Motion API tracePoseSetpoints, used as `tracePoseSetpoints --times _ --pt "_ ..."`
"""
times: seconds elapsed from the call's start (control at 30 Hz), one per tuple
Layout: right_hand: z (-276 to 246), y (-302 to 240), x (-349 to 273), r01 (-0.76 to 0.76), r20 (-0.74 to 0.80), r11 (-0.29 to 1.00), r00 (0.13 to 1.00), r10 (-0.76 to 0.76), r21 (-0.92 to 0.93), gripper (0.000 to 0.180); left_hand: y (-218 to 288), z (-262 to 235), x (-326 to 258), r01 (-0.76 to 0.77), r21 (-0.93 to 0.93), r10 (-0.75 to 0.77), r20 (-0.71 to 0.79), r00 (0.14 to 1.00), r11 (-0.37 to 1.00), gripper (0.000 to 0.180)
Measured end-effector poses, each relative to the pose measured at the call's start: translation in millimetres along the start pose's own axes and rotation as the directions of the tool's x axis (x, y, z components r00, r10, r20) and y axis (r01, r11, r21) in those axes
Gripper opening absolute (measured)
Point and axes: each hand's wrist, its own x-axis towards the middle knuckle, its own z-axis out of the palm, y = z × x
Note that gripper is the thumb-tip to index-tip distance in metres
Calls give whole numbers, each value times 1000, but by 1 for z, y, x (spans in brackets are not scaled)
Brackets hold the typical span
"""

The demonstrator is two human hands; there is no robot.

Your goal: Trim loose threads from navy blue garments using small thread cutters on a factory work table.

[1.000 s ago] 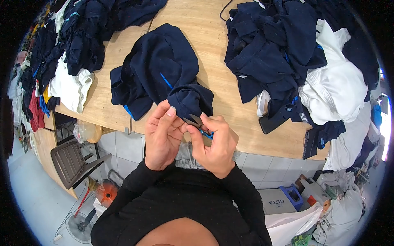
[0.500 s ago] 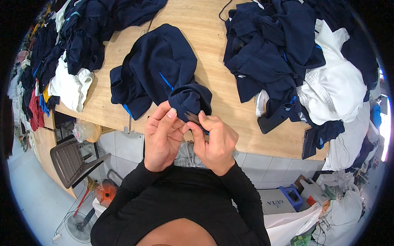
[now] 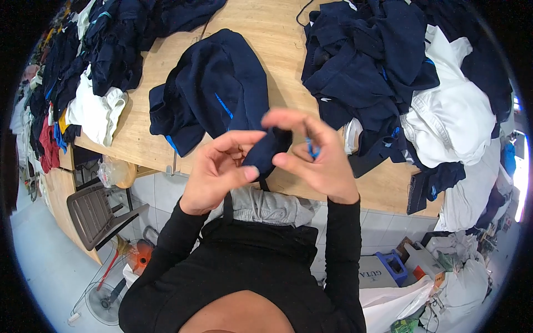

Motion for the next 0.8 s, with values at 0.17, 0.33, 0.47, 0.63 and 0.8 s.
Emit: tracePoseSetpoints --times 0.17,0.33,0.47,0.63,0.8 --pt "3 9 -10 248 51 775 962 -269 -582 43 13 0 -3 -188 694 321 -66 945 695 34" --pt "31 44 -26 382 -36 388 671 -740 -839 33 -13 -5 0 -211 970 784 39 620 119 30" --pt "22 47 -33 395 -77 404 629 -773 -825 41 -6 -5 -9 -150 982 767 8 641 114 29" --pt "28 49 -43 435 17 330 625 -780 -838 39 -9 9 -8 -9 264 140 -482 865 965 27" --pt "31 54 -46 519 114 287 610 -784 -805 37 -19 10 -4 -304 -278 164 -432 887 911 32"
